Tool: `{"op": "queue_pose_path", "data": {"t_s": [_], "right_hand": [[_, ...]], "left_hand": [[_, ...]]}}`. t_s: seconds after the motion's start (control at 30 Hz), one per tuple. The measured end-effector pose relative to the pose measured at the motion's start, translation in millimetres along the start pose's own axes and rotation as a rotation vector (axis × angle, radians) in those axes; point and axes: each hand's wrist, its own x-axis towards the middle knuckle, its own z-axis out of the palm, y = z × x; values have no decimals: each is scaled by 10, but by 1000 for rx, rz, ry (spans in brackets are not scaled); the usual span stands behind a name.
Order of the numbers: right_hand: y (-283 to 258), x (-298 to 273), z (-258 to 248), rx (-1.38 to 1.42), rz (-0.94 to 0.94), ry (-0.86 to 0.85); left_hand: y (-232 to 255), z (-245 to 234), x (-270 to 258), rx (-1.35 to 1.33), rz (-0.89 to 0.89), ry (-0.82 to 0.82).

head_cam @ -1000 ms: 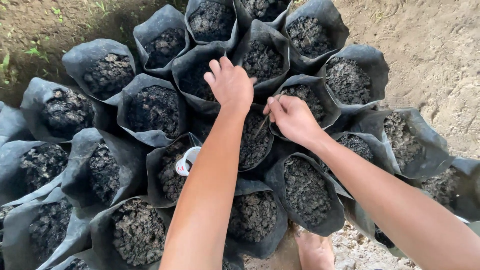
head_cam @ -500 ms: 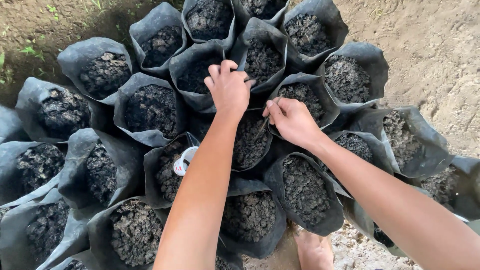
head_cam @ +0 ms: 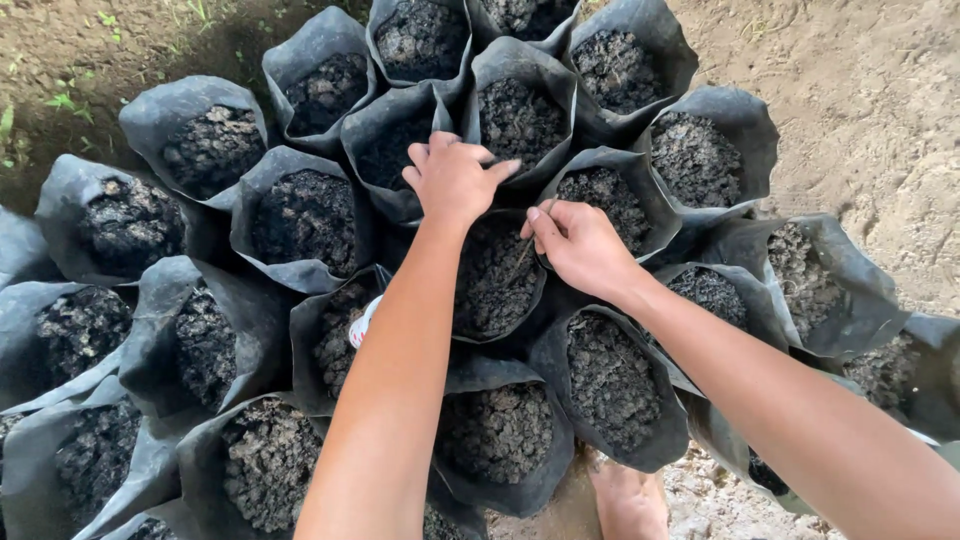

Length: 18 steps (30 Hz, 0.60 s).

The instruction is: The person plants seeds into black polybags filled with soil. They use a small white cup to hold seeds and a thin stick to make holes in the soil before placing the seeds inside.

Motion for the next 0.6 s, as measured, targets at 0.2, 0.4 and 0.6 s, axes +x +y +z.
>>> {"op": "queue_pose_path", "data": {"t_s": [0.2,0.4,0.6], "right_hand": [[-54,-7,41,-21,7,26],[-57,-37,37,-20,-5,22],[-99,-59,36,-17,-37,3]], "left_hand": [[-108,9,93,-243,-28,28],[-171,-77,36,-345,37,29],[-191,-244,-63,-419,111,80]]}}
